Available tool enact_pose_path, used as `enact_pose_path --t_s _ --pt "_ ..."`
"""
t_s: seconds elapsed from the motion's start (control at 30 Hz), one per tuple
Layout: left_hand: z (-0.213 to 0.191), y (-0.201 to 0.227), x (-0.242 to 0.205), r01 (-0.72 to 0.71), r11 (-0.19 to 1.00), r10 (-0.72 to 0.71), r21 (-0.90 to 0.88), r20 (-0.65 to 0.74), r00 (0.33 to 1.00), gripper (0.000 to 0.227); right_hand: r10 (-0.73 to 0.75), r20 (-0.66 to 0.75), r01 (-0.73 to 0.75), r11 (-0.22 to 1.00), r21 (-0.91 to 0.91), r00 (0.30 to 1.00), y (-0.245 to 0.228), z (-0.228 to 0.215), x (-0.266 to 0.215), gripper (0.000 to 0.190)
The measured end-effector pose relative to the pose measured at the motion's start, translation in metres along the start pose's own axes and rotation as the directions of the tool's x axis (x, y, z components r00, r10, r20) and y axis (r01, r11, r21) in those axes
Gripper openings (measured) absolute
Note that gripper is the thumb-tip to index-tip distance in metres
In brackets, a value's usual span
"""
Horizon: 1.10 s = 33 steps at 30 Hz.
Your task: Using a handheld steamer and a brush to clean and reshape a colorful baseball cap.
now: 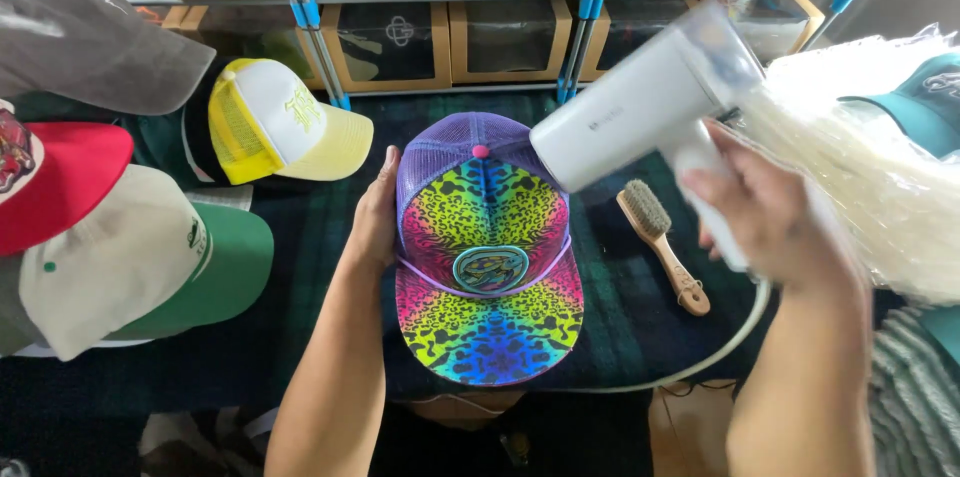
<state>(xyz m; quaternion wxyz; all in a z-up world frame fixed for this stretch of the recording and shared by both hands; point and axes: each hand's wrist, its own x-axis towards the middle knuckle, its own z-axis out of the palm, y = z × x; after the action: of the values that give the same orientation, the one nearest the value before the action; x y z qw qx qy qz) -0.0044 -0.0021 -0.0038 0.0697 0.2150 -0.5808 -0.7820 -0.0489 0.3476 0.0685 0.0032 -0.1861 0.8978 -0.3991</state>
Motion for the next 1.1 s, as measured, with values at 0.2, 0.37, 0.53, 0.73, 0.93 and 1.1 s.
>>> enact_pose_path --t_s 0.2,0.37,0.53,0.73,0.93,1.1 --pt "0.0 -0.027 -0.005 -0.247 0.944 0.249 -0.22 -0.019 0.968 0.046 0.3 -0.323 0.006 0.724 0.69 0.897 0.056 0.106 -0.051 0.053" --pt "-0.002 -0.034 -0.006 -0.249 0.949 0.248 -0.194 -0.029 0.968 0.056 0.35 -0.228 -0.092 0.7 0.708 0.909 0.063 0.107 -0.05 0.05" --pt "0.004 -0.026 -0.009 -0.262 0.952 0.258 -0.159 -0.046 0.965 0.061 0.409 -0.234 -0.111 0.663 0.741 0.882 0.06 0.102 -0.067 0.051" --pt "0.011 -0.025 -0.022 -0.262 0.952 0.255 -0.161 -0.06 0.965 0.059 0.318 -0.225 -0.059 0.685 0.726 0.921 0.07 0.093 -0.022 0.047" --pt "0.014 -0.019 -0.024 -0.255 0.955 0.242 -0.151 -0.095 0.966 0.06 0.308 -0.234 -0.034 0.668 0.744 0.922 0.054 0.098 -0.054 0.046" --pt "0.014 -0.019 -0.025 -0.256 0.965 0.25 -0.052 -0.105 0.963 0.062 0.301 -0.315 0.003 0.717 0.697 0.9 0.043 0.096 -0.059 0.055"
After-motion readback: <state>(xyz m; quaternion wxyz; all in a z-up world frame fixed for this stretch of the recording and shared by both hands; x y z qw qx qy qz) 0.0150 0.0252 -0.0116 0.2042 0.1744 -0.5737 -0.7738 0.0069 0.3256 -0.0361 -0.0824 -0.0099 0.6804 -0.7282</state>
